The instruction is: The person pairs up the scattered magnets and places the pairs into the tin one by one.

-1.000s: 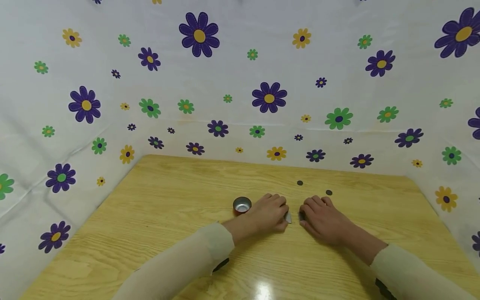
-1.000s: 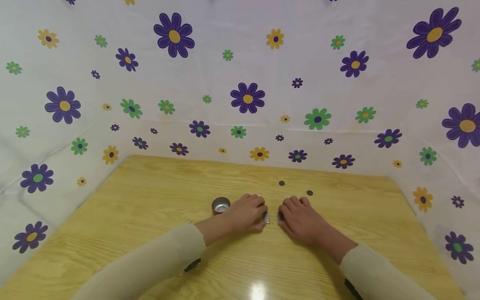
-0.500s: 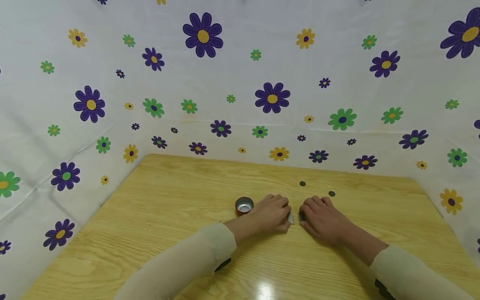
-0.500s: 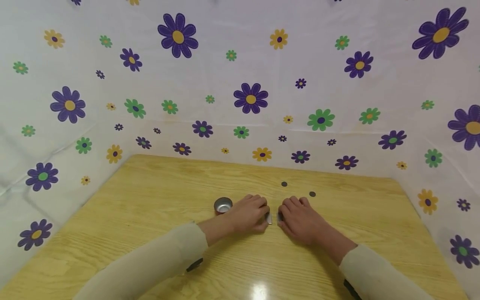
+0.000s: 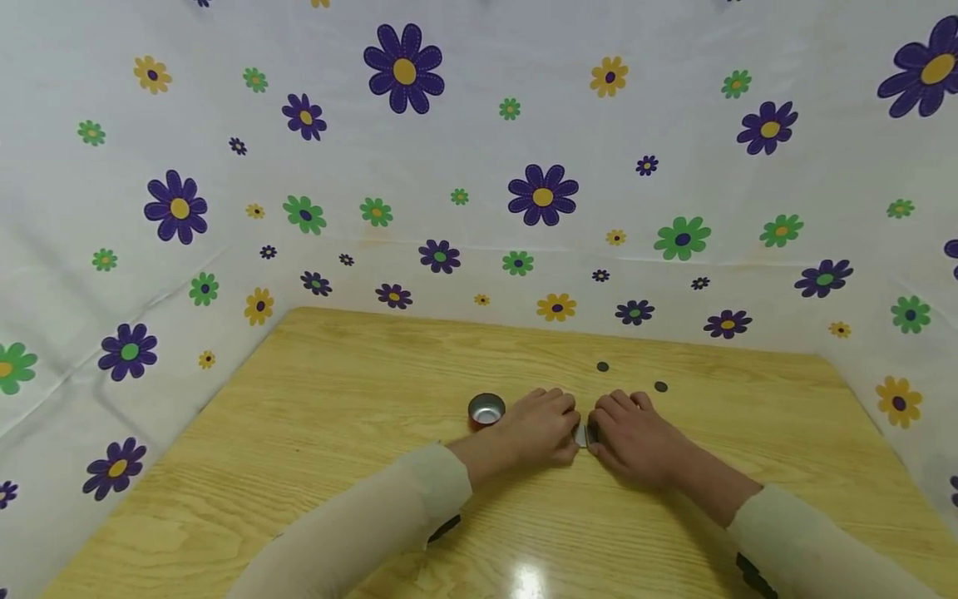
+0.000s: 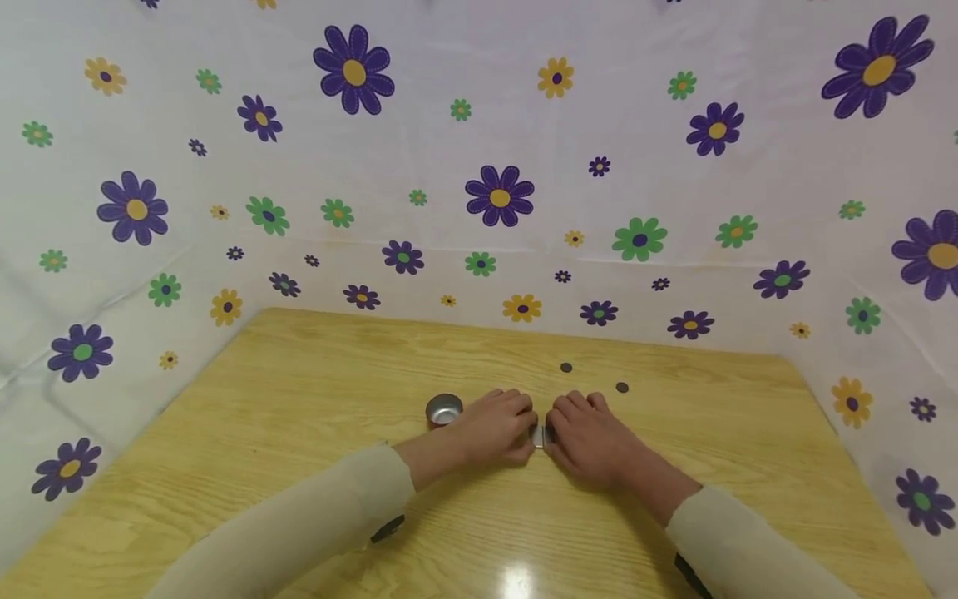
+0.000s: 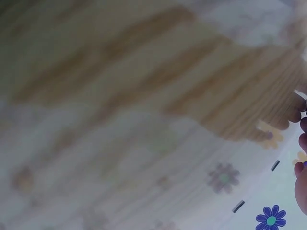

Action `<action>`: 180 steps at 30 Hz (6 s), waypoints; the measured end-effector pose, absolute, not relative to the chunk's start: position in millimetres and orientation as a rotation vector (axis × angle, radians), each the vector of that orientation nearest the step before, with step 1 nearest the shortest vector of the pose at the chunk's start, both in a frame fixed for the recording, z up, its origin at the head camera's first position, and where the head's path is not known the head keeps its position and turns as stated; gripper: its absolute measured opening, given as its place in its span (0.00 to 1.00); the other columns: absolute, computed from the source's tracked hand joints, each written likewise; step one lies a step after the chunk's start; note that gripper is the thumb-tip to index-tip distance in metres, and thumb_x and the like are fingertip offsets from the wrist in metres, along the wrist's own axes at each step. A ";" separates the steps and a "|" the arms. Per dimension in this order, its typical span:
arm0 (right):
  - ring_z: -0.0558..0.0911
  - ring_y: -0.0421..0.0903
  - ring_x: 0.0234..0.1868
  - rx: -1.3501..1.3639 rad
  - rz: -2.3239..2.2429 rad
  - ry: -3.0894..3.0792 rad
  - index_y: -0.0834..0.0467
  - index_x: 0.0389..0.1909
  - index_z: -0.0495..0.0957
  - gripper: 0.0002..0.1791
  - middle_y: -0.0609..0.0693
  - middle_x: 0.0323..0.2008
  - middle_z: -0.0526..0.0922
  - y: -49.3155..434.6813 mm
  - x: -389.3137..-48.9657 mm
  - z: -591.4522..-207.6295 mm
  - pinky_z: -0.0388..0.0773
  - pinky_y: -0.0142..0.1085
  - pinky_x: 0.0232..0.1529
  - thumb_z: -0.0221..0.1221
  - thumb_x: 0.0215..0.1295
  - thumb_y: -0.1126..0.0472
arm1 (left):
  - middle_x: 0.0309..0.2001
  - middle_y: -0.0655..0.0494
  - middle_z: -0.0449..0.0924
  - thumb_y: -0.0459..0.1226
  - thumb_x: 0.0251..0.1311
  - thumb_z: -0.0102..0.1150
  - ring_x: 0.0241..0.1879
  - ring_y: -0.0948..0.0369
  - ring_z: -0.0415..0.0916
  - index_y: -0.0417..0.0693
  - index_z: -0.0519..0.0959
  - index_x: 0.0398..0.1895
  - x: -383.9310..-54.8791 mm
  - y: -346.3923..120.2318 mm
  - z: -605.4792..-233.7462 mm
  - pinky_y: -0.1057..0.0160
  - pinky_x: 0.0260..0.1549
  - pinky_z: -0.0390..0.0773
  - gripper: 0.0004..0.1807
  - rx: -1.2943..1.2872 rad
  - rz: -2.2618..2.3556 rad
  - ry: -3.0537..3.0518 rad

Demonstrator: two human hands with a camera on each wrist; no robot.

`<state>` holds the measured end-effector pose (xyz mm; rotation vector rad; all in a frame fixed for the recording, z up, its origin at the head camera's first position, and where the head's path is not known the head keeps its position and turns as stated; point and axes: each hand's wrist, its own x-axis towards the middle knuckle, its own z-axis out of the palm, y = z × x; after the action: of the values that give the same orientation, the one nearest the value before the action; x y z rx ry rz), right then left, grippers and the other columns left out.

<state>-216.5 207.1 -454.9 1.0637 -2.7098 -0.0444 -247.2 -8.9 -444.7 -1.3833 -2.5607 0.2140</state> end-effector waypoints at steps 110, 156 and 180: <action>0.66 0.46 0.51 1.292 0.166 -2.732 0.51 0.56 0.71 0.12 0.51 0.53 0.68 185.1 -207.5 -458.8 0.70 0.44 0.52 0.42 0.80 0.62 | 0.46 0.55 0.75 0.75 0.56 0.46 0.46 0.57 0.71 0.49 0.76 0.50 -270.9 -135.1 -455.7 0.51 0.54 0.68 0.41 -1.057 -0.013 -2.782; 0.73 0.51 0.55 1.069 -0.238 -2.547 0.60 0.70 0.66 0.27 0.52 0.60 0.74 187.0 -210.8 -460.8 0.68 0.49 0.54 0.53 0.75 0.55 | 0.47 0.55 0.75 0.71 0.58 0.48 0.48 0.57 0.71 0.49 0.73 0.52 -270.2 -140.0 -457.4 0.50 0.55 0.67 0.38 -1.084 -0.131 -2.781; 0.75 0.51 0.55 1.062 -0.231 -2.475 0.59 0.61 0.71 0.20 0.53 0.57 0.76 188.6 -214.7 -459.6 0.70 0.47 0.52 0.58 0.72 0.58 | 0.51 0.56 0.73 0.65 0.60 0.52 0.50 0.58 0.68 0.52 0.72 0.55 -272.2 -140.8 -454.4 0.49 0.58 0.64 0.32 -1.136 -0.212 -2.797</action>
<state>-214.7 188.6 -459.6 1.0624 -2.4754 -0.2312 -272.2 -140.8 -454.4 -1.1360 -2.7971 -0.2116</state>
